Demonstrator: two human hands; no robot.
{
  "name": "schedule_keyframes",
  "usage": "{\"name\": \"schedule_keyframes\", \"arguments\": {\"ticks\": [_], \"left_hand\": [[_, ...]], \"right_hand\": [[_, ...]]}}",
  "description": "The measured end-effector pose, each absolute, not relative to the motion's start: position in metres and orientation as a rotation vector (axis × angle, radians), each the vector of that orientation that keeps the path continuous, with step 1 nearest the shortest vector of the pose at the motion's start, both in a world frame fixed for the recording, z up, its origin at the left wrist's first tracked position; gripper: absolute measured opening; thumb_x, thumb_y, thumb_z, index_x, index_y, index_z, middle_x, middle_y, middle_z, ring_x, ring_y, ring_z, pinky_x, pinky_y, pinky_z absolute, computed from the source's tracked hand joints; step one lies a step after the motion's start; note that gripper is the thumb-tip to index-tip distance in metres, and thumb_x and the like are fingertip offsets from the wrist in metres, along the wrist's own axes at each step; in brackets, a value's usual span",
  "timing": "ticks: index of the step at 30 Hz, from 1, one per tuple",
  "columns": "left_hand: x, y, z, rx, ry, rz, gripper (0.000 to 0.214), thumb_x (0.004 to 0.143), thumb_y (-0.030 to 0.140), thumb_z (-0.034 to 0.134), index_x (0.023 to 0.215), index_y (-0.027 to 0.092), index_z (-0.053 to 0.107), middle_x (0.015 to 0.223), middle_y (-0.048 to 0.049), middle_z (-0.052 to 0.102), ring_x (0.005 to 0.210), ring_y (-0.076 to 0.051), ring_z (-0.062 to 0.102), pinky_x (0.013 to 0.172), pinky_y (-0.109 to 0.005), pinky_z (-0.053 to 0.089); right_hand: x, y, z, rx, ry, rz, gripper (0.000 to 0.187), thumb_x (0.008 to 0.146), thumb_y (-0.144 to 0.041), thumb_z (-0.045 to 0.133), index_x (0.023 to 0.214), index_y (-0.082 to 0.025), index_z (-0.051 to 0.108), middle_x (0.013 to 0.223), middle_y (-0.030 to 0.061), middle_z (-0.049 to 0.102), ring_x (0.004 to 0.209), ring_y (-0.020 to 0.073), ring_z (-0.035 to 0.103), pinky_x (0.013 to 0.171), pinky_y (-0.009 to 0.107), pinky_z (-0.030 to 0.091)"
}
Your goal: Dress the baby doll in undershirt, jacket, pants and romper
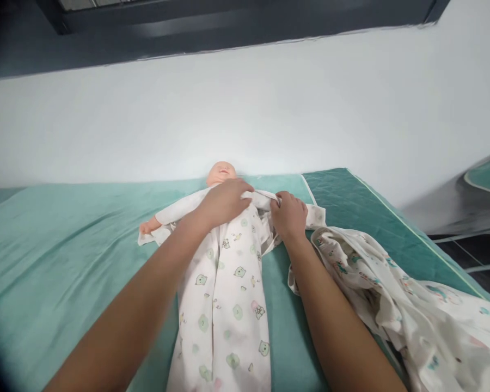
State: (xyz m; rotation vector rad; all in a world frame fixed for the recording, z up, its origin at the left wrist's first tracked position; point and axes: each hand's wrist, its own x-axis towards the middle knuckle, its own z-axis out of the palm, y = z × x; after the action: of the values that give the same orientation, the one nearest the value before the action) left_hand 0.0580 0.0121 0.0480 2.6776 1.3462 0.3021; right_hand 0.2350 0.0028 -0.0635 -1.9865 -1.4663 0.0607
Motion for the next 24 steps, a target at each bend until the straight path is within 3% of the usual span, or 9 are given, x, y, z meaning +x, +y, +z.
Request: {"name": "schedule_keyframes", "arguments": {"ticks": [2,5,9,13,17,24], "left_hand": [[0.090,0.028,0.049,2.737,1.323,-0.209,0.035,0.087,0.023,0.054,0.120,0.020,0.066,0.118,-0.0106,0.070,0.105,-0.025,0.067,0.085,-0.035,0.054],[0.123,0.046,0.037,2.804,1.257,-0.470,0.037,0.083,0.022,0.059,0.118,0.019,0.067,0.128,-0.0138,0.065,0.114,-0.029,0.063,0.091,-0.039,0.052],[0.136,0.058,0.021,2.840,1.255,-0.497,0.035,0.083,0.021,0.059,0.117,0.021,0.068,0.127,-0.0140,0.067,0.117,-0.029,0.062,0.097,-0.044,0.050],[0.125,0.065,0.027,2.863,1.270,-0.507,0.037,0.081,0.017,0.060,0.118,0.019,0.067,0.121,-0.0143,0.070,0.112,-0.028,0.065,0.094,-0.041,0.051],[0.114,0.068,0.036,2.865,1.324,-0.531,0.039,0.080,0.017,0.061,0.118,0.019,0.067,0.121,-0.0156,0.070,0.113,-0.030,0.064,0.093,-0.044,0.050],[0.144,0.057,0.013,2.831,1.347,-0.563,0.036,0.084,0.027,0.061,0.118,0.018,0.068,0.127,-0.0168,0.067,0.115,-0.033,0.064,0.097,-0.053,0.046]], "right_hand": [[0.235,0.005,-0.064,-2.016,-1.458,0.080,0.032,0.093,-0.034,0.045,0.112,-0.019,0.067,0.110,0.0129,0.072,0.106,0.0294,0.061,0.092,0.040,0.038],[0.236,0.007,-0.064,-2.014,-1.465,0.140,0.032,0.094,-0.037,0.046,0.110,-0.020,0.067,0.108,0.0123,0.072,0.107,0.0283,0.062,0.091,0.039,0.037],[0.240,0.009,-0.064,-2.026,-1.497,0.171,0.031,0.096,-0.038,0.043,0.107,-0.021,0.066,0.105,0.0113,0.073,0.105,0.0273,0.063,0.088,0.037,0.037],[0.248,0.009,-0.065,-2.077,-1.402,0.222,0.032,0.096,-0.036,0.040,0.108,-0.021,0.065,0.102,0.0109,0.072,0.097,0.0268,0.064,0.080,0.035,0.038],[0.254,0.011,-0.068,-2.080,-1.340,0.259,0.030,0.093,-0.029,0.040,0.108,-0.018,0.065,0.112,0.0140,0.069,0.102,0.0275,0.060,0.079,0.034,0.038],[0.252,0.015,-0.071,-2.032,-1.361,0.330,0.027,0.093,-0.028,0.040,0.103,-0.019,0.063,0.109,0.0125,0.070,0.100,0.0262,0.060,0.078,0.033,0.038]]}}
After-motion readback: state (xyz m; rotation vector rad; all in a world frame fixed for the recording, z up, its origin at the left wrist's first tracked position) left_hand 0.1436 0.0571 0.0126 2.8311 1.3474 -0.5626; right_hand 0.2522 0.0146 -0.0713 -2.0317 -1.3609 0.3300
